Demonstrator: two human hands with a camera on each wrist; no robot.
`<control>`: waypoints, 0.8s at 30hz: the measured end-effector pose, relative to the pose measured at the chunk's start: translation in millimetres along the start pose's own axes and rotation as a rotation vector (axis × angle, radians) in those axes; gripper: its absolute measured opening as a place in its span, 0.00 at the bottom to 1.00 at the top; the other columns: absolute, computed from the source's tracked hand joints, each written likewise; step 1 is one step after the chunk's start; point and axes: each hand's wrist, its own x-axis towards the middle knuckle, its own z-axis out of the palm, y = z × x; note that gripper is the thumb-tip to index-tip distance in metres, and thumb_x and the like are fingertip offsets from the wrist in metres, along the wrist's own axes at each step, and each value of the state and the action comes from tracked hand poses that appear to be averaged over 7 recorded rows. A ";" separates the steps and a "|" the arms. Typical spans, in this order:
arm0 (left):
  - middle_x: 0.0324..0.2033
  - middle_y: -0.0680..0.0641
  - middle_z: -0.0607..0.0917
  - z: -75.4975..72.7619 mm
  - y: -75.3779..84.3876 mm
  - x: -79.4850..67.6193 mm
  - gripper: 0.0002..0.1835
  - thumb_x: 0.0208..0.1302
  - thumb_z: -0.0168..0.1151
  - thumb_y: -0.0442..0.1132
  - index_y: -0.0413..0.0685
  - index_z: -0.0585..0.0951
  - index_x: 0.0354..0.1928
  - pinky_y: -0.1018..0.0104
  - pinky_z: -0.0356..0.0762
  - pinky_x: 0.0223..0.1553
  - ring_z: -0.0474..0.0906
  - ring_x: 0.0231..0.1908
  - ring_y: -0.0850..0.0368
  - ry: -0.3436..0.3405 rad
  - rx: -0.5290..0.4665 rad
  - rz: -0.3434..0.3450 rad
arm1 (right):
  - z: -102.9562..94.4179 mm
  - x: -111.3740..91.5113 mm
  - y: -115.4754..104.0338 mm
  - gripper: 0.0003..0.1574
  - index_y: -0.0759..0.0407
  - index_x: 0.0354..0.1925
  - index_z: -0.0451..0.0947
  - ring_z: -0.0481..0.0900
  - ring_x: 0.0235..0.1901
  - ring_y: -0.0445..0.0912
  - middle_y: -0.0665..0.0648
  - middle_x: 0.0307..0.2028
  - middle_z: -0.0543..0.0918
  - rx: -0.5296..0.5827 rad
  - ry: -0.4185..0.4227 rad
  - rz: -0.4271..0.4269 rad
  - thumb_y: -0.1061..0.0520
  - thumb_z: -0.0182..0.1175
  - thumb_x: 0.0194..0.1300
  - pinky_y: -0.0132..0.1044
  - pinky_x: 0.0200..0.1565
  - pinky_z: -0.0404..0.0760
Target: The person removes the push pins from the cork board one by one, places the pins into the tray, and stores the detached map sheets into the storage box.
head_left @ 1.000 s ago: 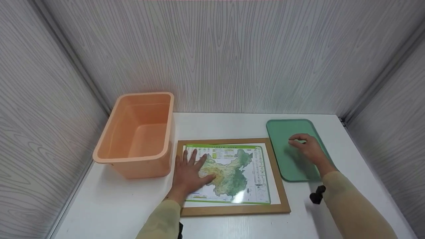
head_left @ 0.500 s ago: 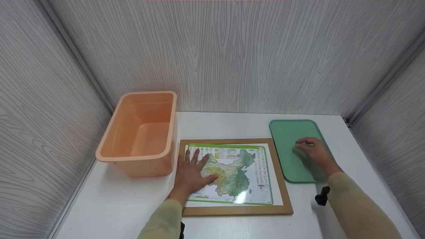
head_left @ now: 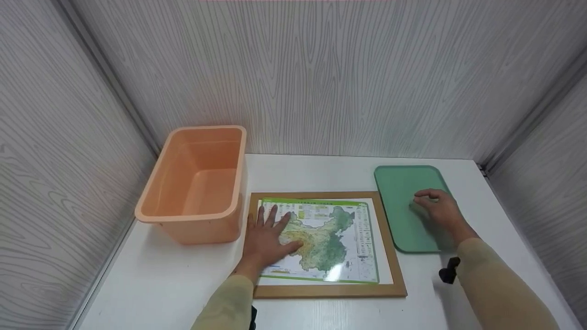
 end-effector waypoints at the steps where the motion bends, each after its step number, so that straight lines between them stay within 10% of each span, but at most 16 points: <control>1: 0.84 0.48 0.52 -0.2 0.1 0.2 0.52 0.61 0.41 0.88 0.74 0.60 0.83 0.34 0.31 0.78 0.36 0.83 0.36 -0.001 0.004 0.002 | -0.6 -0.1 -0.3 0.29 0.62 0.64 0.81 0.63 0.73 0.65 0.68 0.70 0.74 -0.001 0.002 0.004 0.43 0.61 0.80 0.66 0.68 0.64; 24: 0.85 0.48 0.51 1.4 -2.6 1.6 0.54 0.59 0.34 0.91 0.75 0.57 0.84 0.32 0.33 0.78 0.38 0.83 0.34 -0.021 0.065 0.015 | 7.2 -3.5 -21.6 0.30 0.64 0.65 0.81 0.69 0.69 0.64 0.69 0.67 0.77 -0.040 0.039 -0.084 0.43 0.63 0.78 0.64 0.66 0.69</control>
